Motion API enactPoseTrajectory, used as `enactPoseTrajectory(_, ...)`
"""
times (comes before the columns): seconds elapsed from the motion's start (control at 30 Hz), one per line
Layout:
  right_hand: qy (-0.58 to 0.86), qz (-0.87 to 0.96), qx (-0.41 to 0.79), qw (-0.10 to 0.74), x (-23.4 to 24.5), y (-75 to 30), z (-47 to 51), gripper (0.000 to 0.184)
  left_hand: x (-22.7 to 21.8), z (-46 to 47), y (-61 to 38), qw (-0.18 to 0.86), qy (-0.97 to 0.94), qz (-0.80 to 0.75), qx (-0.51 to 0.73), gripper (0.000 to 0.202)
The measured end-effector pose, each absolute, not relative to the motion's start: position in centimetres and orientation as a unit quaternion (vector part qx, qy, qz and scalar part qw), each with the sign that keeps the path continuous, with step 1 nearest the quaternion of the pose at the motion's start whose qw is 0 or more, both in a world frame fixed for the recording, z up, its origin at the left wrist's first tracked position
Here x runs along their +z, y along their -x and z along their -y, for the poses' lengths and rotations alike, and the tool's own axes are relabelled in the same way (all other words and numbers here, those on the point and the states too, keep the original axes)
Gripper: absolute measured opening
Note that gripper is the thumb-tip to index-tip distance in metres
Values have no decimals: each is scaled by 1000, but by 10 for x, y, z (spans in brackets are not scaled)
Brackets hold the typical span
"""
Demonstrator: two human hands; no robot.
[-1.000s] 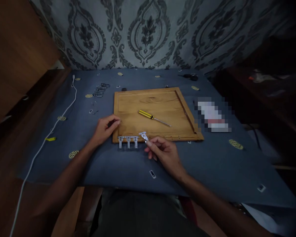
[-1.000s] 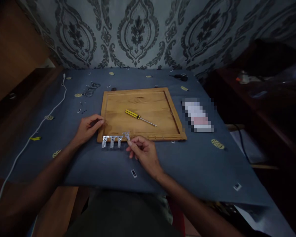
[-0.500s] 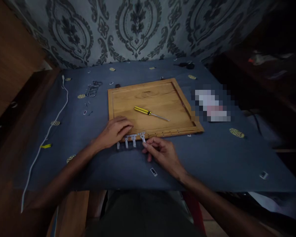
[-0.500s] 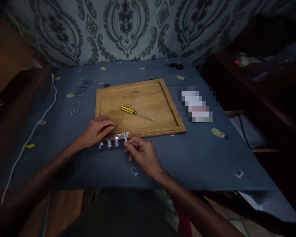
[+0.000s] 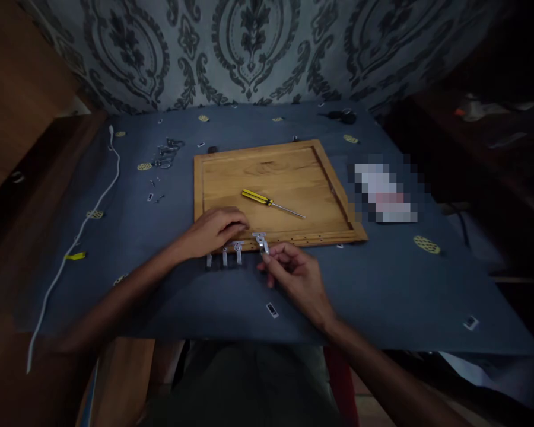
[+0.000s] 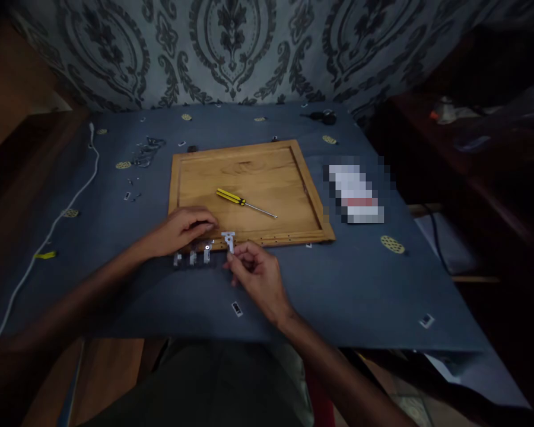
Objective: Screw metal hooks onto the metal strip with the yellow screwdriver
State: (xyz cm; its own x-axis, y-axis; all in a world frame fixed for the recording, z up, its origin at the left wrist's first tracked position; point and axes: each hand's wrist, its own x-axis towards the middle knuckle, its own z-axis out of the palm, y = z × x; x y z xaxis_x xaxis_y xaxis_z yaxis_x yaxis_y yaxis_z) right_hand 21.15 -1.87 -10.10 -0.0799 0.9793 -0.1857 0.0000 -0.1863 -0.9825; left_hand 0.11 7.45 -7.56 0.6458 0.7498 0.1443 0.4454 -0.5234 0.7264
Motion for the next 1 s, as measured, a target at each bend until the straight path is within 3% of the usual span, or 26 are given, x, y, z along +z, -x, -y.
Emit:
enactPoseTrajectory(0.43,520,551,510,407,-109,-212,18,26,-91,-74,9,404,-817,-344,225,25)
enactPoseTrajectory(0.73,515,582,490,394,-111,-214,22,30,-89,-71,8,387,-842,-299,229,26)
enactPoseTrajectory(1.0,509,592,489,389,-108,-213,20,27,-90,-75,10,380,-860,-269,209,44)
